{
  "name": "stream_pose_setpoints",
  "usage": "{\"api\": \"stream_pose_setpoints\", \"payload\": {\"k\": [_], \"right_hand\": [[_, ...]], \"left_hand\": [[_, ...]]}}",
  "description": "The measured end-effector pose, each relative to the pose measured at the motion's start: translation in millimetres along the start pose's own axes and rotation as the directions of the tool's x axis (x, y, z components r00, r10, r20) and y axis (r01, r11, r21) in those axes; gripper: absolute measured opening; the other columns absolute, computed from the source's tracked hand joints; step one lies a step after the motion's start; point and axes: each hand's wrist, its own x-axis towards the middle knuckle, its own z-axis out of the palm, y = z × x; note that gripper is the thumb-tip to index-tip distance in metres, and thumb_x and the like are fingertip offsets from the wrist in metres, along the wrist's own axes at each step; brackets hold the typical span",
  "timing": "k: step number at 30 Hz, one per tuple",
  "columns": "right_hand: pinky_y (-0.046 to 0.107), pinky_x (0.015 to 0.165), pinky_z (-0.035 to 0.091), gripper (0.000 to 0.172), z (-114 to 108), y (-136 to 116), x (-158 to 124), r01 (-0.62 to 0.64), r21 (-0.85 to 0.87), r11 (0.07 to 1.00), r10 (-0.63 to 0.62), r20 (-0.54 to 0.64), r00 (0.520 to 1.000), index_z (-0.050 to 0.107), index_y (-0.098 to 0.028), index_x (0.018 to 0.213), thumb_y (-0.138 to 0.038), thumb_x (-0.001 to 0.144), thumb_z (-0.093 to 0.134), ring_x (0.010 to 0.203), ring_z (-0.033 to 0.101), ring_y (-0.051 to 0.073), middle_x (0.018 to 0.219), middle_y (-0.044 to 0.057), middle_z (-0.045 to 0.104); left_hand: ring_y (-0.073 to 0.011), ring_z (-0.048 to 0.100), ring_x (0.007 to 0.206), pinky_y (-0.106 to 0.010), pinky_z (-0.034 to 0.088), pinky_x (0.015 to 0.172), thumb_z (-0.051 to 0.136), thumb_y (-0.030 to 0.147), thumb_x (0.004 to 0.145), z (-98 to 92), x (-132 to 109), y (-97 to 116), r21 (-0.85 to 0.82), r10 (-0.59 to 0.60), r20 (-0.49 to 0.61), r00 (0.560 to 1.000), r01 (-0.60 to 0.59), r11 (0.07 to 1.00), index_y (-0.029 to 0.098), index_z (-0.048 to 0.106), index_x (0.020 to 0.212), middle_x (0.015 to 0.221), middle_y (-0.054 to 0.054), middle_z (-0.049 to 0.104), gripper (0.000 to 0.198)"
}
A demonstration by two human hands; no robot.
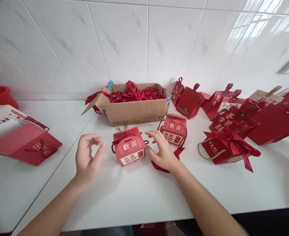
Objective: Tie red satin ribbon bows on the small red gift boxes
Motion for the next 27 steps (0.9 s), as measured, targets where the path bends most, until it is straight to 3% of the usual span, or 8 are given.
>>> {"api": "stream_pose_setpoints", "payload": {"k": [2, 5, 12, 16, 19, 22, 24, 27], "right_hand": [[0.041, 0.087, 0.055, 0.052, 3.2, 1.5, -1.1, -0.004, 0.005, 1.000, 0.004, 0.041, 0.999, 0.037, -0.029, 0.137, -0.017, 0.087, 0.049, 0.117, 0.055, 0.024, 0.135, 0.011, 0.047], [0.044, 0.090, 0.055, 0.060, 6.4, 3.6, -3.2, -0.021, 0.005, 1.000, 0.020, 0.110, 0.994, 0.028, -0.031, 0.143, -0.016, 0.088, 0.048, 0.115, 0.057, 0.024, 0.136, 0.012, 0.048], [0.045, 0.098, 0.052, 0.055, 4.1, 9.2, -4.3, -0.029, 0.009, 1.000, 0.029, 0.052, 0.998, 0.043, -0.031, 0.139, -0.011, 0.087, 0.047, 0.121, 0.057, 0.024, 0.132, 0.007, 0.058], [0.045, 0.096, 0.052, 0.056, -1.7, 10.4, -2.2, -0.088, -0.002, 0.996, 0.088, 0.027, 0.996, 0.048, -0.030, 0.137, -0.009, 0.085, 0.045, 0.116, 0.060, 0.024, 0.128, 0.006, 0.061], [0.044, 0.096, 0.052, 0.060, -4.9, 10.0, -0.6, -0.080, -0.034, 0.996, 0.081, 0.034, 0.996, 0.050, -0.030, 0.135, -0.005, 0.082, 0.039, 0.116, 0.059, 0.023, 0.128, 0.006, 0.060], [0.045, 0.097, 0.050, 0.066, -10.6, 9.7, 0.6, -0.081, -0.085, 0.993, 0.086, 0.052, 0.995, 0.047, -0.029, 0.136, -0.001, 0.077, 0.038, 0.120, 0.055, 0.024, 0.130, 0.008, 0.056], [0.044, 0.094, 0.051, 0.067, -18.9, 9.0, 1.1, -0.107, -0.115, 0.988, 0.110, 0.025, 0.994, 0.047, -0.027, 0.133, 0.000, 0.072, 0.040, 0.117, 0.056, 0.025, 0.127, 0.009, 0.056], [0.039, 0.081, 0.054, 0.048, -37.7, 6.0, 1.4, -0.142, -0.116, 0.983, 0.146, 0.032, 0.989, 0.056, -0.023, 0.111, -0.002, 0.069, 0.045, 0.095, 0.061, 0.022, 0.106, 0.007, 0.062]], "left_hand": [[-0.0175, 0.057, 0.089, -0.033, 0.049, 0.078, 0.057, 0.032, 0.087, 1.7, 3.2, -6.9, -0.013, -0.169, 0.177, 0.969, 0.174, 0.985, 0.021, 0.050, 0.101, 0.095, -0.004, 0.055, 0.019], [-0.0169, 0.058, 0.091, -0.031, 0.051, 0.076, 0.050, 0.032, 0.090, 4.6, 4.4, -9.7, -0.091, -0.214, 0.408, 0.888, 0.272, 0.958, 0.021, 0.051, 0.098, 0.099, -0.004, 0.055, 0.013], [-0.0159, 0.057, 0.082, -0.027, 0.053, 0.065, 0.042, 0.011, 0.080, 0.8, 5.2, -2.8, -0.145, -0.127, 0.564, 0.816, 0.250, 0.957, 0.020, 0.052, 0.077, 0.097, -0.006, 0.053, 0.014], [-0.0183, 0.060, 0.086, -0.030, 0.054, 0.075, 0.042, 0.008, 0.074, -1.2, 4.0, -2.4, -0.087, -0.054, 0.759, 0.649, 0.183, 0.979, 0.021, 0.063, 0.079, 0.098, -0.006, 0.057, 0.025], [-0.0192, 0.060, 0.076, -0.030, 0.052, 0.068, 0.046, 0.006, 0.070, -4.3, 6.9, -8.9, 0.040, -0.054, 0.845, 0.532, 0.038, 0.998, 0.023, 0.069, 0.075, 0.082, -0.004, 0.058, 0.029], [-0.0219, 0.060, 0.081, -0.032, 0.051, 0.069, 0.046, 0.005, 0.068, -8.5, 12.3, -17.2, 0.134, -0.061, 0.789, 0.612, -0.073, 0.988, 0.026, 0.073, 0.078, 0.082, -0.005, 0.060, 0.035], [-0.0235, 0.060, 0.094, -0.036, 0.051, 0.078, 0.044, 0.005, 0.070, -10.2, 14.5, -19.9, 0.113, -0.001, 0.662, 0.749, -0.099, 0.989, 0.027, 0.073, 0.078, 0.096, -0.006, 0.063, 0.037], [-0.0216, 0.059, 0.097, -0.039, 0.051, 0.084, 0.044, 0.006, 0.077, -8.5, 12.0, -16.6, -0.005, 0.105, 0.312, 0.944, -0.109, 0.994, 0.024, 0.066, 0.073, 0.107, -0.005, 0.061, 0.028]]}}
